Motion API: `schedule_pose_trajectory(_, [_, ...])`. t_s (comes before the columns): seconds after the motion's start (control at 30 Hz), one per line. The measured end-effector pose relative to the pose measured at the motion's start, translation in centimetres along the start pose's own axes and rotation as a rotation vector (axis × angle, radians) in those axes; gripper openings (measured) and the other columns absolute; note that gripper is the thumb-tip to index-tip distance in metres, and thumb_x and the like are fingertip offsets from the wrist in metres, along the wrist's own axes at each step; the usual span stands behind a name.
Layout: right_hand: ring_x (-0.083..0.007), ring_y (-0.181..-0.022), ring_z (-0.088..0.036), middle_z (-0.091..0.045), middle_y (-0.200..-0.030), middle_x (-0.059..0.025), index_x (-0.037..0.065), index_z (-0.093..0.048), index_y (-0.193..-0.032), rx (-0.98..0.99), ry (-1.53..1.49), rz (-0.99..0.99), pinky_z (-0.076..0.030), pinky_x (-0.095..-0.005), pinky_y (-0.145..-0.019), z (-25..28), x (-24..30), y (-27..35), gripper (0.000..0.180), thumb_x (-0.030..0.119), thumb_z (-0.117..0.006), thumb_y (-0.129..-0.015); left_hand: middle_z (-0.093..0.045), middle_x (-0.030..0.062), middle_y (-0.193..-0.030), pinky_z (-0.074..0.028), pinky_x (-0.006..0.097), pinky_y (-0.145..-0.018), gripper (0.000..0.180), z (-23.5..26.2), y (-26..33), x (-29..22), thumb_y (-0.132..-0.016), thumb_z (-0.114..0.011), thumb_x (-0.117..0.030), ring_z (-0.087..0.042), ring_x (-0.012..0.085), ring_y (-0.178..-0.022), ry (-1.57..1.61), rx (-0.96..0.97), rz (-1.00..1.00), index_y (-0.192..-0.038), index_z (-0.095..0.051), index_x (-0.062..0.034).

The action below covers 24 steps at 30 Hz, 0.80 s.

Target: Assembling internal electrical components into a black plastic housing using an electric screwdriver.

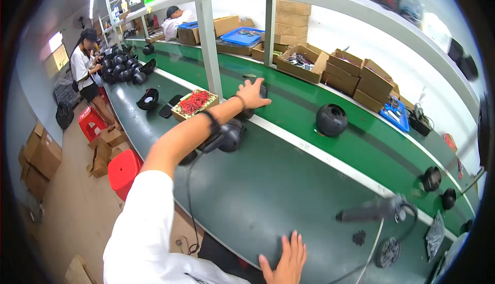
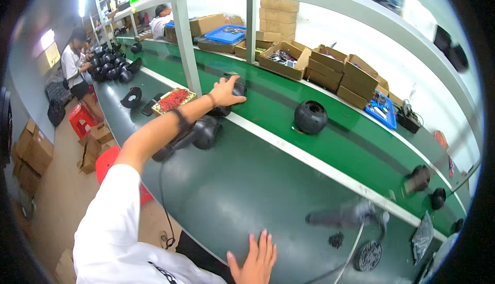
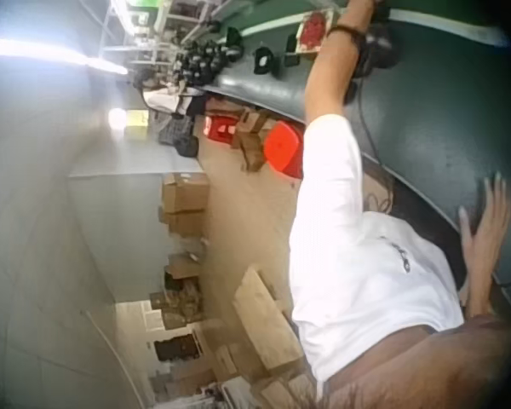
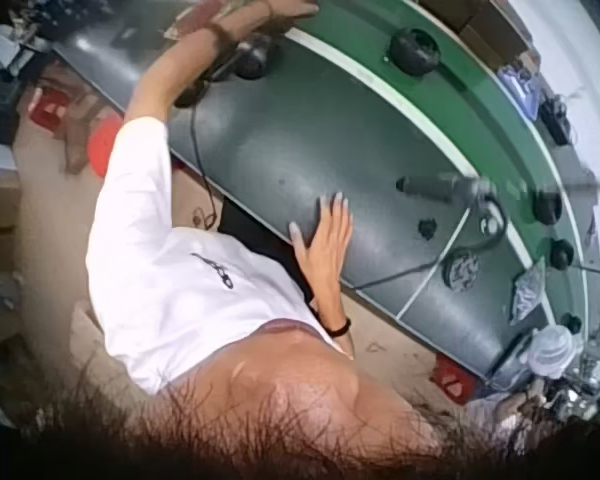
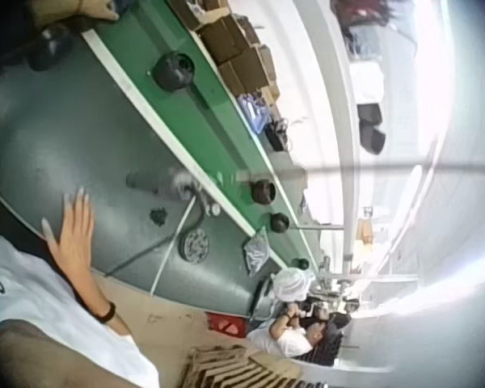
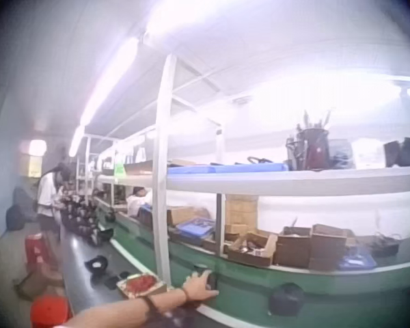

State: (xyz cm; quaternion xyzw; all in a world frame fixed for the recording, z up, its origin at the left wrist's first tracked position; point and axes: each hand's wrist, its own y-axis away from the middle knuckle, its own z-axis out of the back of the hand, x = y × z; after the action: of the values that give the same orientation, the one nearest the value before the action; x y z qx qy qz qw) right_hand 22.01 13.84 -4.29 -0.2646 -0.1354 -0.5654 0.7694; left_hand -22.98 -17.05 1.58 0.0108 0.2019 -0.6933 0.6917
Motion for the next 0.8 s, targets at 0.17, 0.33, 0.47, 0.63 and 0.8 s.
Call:
schedule_pose_trajectory(0.17, [-0.0487, -0.153, -0.032, -0.035, -0.165, -0.0304, -0.002, -0.043, -0.155, 0.16, 0.027, -0.105, -0.025, -0.0599, -0.124, -1.1, 0.7, -0.6, 0.081, 0.038, -0.078, -0.092, -0.038, 0.0421, -0.15, -0.048, 0.053, -0.111, 0.104, -4.9, -9.0, 5.6, -0.074, -0.086, -0.051, -0.054, 0.0556, -0.131, -0.086, 0.263, 0.2, -0.161, -0.038, -0.022])
schedule_pose_trajectory(0.33, [-0.0489, -0.154, -0.032, -0.037, -0.164, -0.0289, -0.001, -0.045, -0.153, 0.195, 0.101, -0.244, -0.025, -0.0595, -0.124, 0.3, 1.3, -2.1, 0.079, 0.035, -0.078, -0.091, -0.033, 0.0416, -0.155, -0.044, 0.053, -0.116, 0.09, -0.3, -5.3, 0.1, -0.079, -0.085, -0.036, -0.047, 0.0571, -0.138, 0.394, 0.018, -0.265, -0.158, -0.044, -0.0222])
schedule_pose_trajectory(0.47, [-0.0476, -0.152, -0.034, -0.038, -0.164, -0.0286, -0.002, -0.045, -0.153, 0.19, 0.17, -0.227, -0.025, -0.0585, -0.124, -0.2, 2.1, -3.2, 0.078, 0.034, -0.077, -0.092, -0.033, 0.0378, -0.157, -0.039, 0.055, -0.12, 0.091, 9.7, 2.0, 3.9, -0.079, -0.085, -0.03, -0.04, 0.0564, -0.143, 0.477, 0.02, -0.199, -0.159, -0.043, -0.0219])
schedule_pose_trajectory(0.63, [-0.0462, -0.151, -0.037, -0.04, -0.162, -0.0294, -0.007, -0.039, -0.155, 0.047, -0.169, -0.368, -0.025, -0.0534, -0.126, -3.7, 10.4, -11.3, 0.076, 0.026, -0.074, -0.096, -0.028, 0.0376, -0.162, -0.031, 0.061, -0.122, 0.096, 12.1, 8.8, 11.6, -0.077, -0.087, -0.027, -0.032, 0.0583, -0.146, 0.325, 0.24, -0.16, -0.162, -0.042, -0.0267])
schedule_pose_trajectory(0.8, [-0.0423, -0.148, -0.043, -0.045, -0.158, -0.0282, -0.004, -0.042, -0.155, -0.192, -0.445, -0.388, -0.031, -0.047, -0.124, -10.4, 18.7, -25.4, 0.068, 0.027, -0.069, -0.101, -0.025, 0.0355, -0.165, -0.024, 0.063, -0.124, 0.095, 14.9, 15.9, 14.3, -0.082, -0.085, -0.037, -0.027, 0.0578, -0.149, 0.362, 0.123, -0.196, -0.164, -0.038, -0.0239])
